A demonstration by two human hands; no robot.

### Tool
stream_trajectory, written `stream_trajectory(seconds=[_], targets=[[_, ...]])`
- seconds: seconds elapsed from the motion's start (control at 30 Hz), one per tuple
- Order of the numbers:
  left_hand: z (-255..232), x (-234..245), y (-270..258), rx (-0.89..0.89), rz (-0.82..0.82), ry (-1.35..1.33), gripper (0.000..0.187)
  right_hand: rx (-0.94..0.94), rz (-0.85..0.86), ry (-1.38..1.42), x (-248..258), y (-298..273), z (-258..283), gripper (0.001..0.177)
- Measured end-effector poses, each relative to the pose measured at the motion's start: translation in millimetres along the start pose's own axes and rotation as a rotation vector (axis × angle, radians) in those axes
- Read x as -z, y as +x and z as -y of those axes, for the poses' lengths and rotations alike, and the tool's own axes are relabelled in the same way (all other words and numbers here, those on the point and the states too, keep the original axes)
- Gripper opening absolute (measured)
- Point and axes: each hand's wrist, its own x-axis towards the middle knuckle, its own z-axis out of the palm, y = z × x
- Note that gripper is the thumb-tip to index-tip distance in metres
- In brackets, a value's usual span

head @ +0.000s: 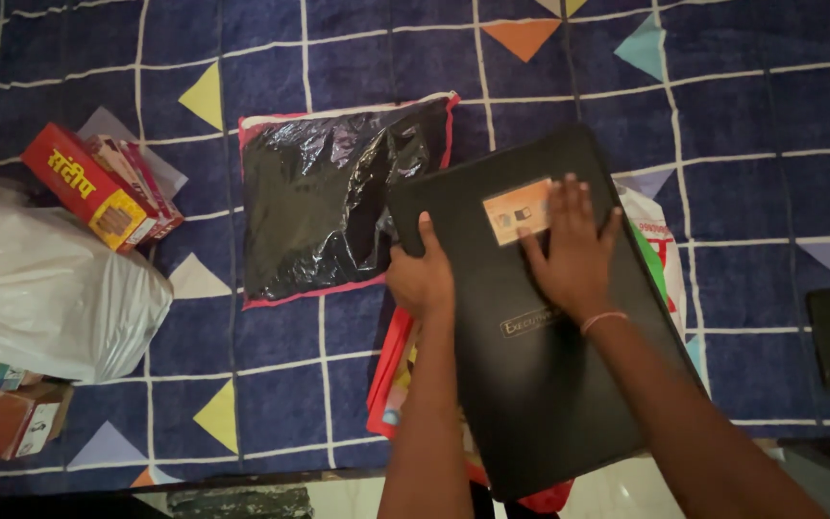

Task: Moving a folder and several patterned mailing bags from a bed onto a high shelf inside a closet.

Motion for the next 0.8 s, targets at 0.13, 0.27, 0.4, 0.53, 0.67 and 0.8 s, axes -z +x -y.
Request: stream_trajectory(seconds=[0.13,0.27,0.4,0.53,0.67,0.8], targets=[[10.6,-10.9,2.9,-0.073,-0.081,-0.005,0.082,-0.11,-0.062,-0.116,3.1,-13.8,34.7,0.082],[12.0,-5.1,2.4,-0.071,-0.093,-0.029,0.079,0.066,0.125,-0.051,15.4,-29.0,66.9,0.082],[16.6,-2.9,1.4,-0.02,-0.074,-0.024,0.08,0.06,0.221,-0.051,28.6,-34.0,25.6,0.08],[27.7,-16.8,3.0,-0.047,-0.095,-0.006,0.082,-0.168,0.043,-0.028,12.4,-39.0,2.4,0.079],[23.5,-4.3,0.0,-0.061,-0.145,-0.04,0.083,-0.064,0.036,-0.081,15.1,-41.0,28.0,0.084],[22.1,4.4,-5.5,0.078,-0.119,-0.089,0.081,0.01,0.124,-0.145,15.3,-43.1,-2.6,0.08]])
